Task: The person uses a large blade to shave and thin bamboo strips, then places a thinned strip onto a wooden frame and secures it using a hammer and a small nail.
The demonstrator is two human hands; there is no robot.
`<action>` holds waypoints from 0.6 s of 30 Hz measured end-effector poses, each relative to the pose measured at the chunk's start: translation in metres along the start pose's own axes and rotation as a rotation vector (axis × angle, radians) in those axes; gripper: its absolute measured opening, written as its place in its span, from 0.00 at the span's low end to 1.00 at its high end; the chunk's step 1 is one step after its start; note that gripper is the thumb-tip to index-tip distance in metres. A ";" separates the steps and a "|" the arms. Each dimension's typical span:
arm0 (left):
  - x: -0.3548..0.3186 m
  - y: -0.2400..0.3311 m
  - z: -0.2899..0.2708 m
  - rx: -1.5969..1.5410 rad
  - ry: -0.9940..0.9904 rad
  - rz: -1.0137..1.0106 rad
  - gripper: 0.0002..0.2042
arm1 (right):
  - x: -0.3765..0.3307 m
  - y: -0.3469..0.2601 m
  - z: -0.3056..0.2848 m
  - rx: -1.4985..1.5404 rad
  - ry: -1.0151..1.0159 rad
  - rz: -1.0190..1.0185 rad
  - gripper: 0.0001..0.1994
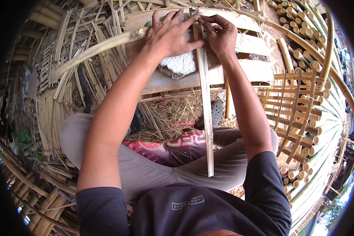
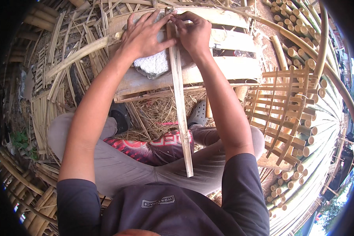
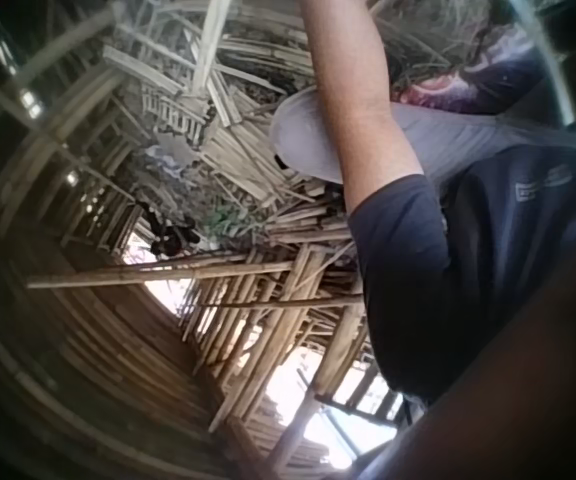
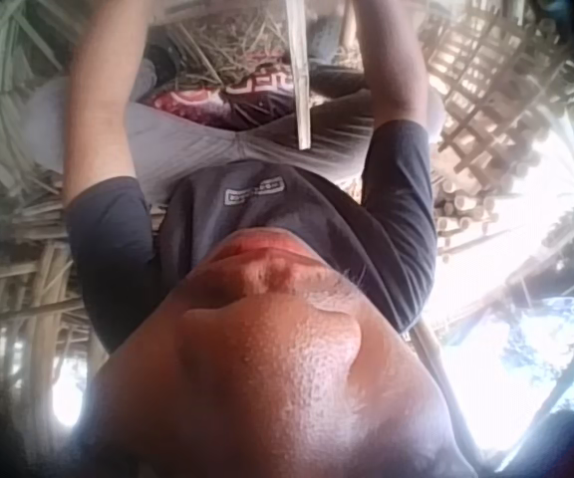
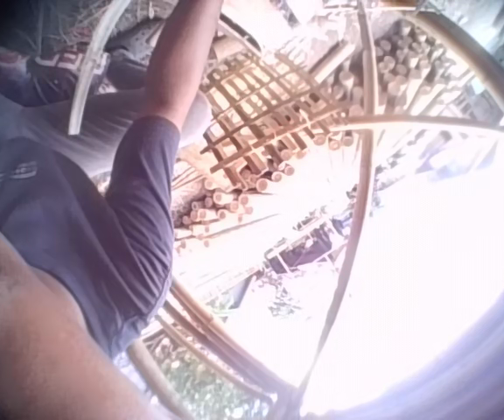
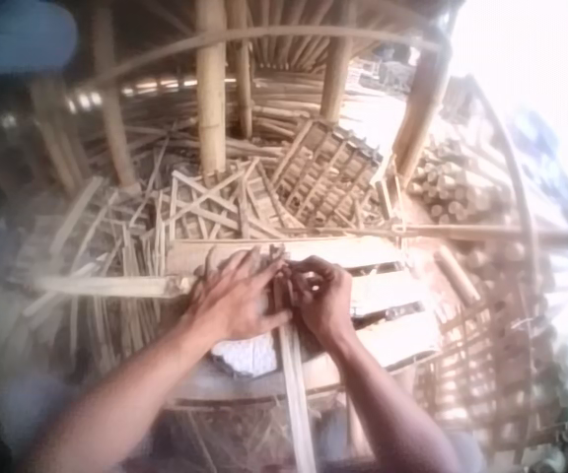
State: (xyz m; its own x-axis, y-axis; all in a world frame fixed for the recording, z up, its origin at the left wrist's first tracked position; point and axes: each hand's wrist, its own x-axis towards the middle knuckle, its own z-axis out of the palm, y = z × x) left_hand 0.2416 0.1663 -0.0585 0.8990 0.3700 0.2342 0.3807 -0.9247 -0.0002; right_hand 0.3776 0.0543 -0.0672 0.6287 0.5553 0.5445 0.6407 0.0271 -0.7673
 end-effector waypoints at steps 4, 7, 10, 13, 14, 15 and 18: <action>0.000 -0.001 -0.001 0.002 -0.026 -0.007 0.46 | -0.001 -0.008 -0.002 -0.036 -0.002 -0.008 0.07; 0.001 0.001 -0.002 -0.021 -0.022 -0.006 0.45 | -0.001 -0.004 -0.001 0.005 0.013 -0.027 0.07; 0.002 0.001 -0.003 -0.013 -0.039 -0.006 0.45 | -0.001 0.000 -0.001 -0.019 -0.004 -0.024 0.07; 0.000 -0.001 -0.002 -0.007 -0.014 -0.007 0.45 | -0.002 -0.006 -0.002 -0.038 -0.020 0.018 0.07; 0.000 0.000 0.000 0.005 -0.014 -0.009 0.45 | -0.002 -0.005 -0.002 -0.026 -0.021 0.020 0.07; 0.001 0.000 0.001 0.017 -0.014 -0.011 0.45 | -0.002 -0.005 -0.001 -0.013 -0.021 0.022 0.07; 0.001 0.001 0.003 0.023 -0.009 -0.011 0.45 | -0.002 -0.008 -0.001 -0.010 -0.016 -0.014 0.06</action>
State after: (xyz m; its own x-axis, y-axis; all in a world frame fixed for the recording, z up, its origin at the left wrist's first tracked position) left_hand 0.2436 0.1663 -0.0612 0.8964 0.3814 0.2259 0.3958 -0.9181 -0.0204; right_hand 0.3717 0.0521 -0.0621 0.6125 0.5678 0.5500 0.6540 0.0268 -0.7560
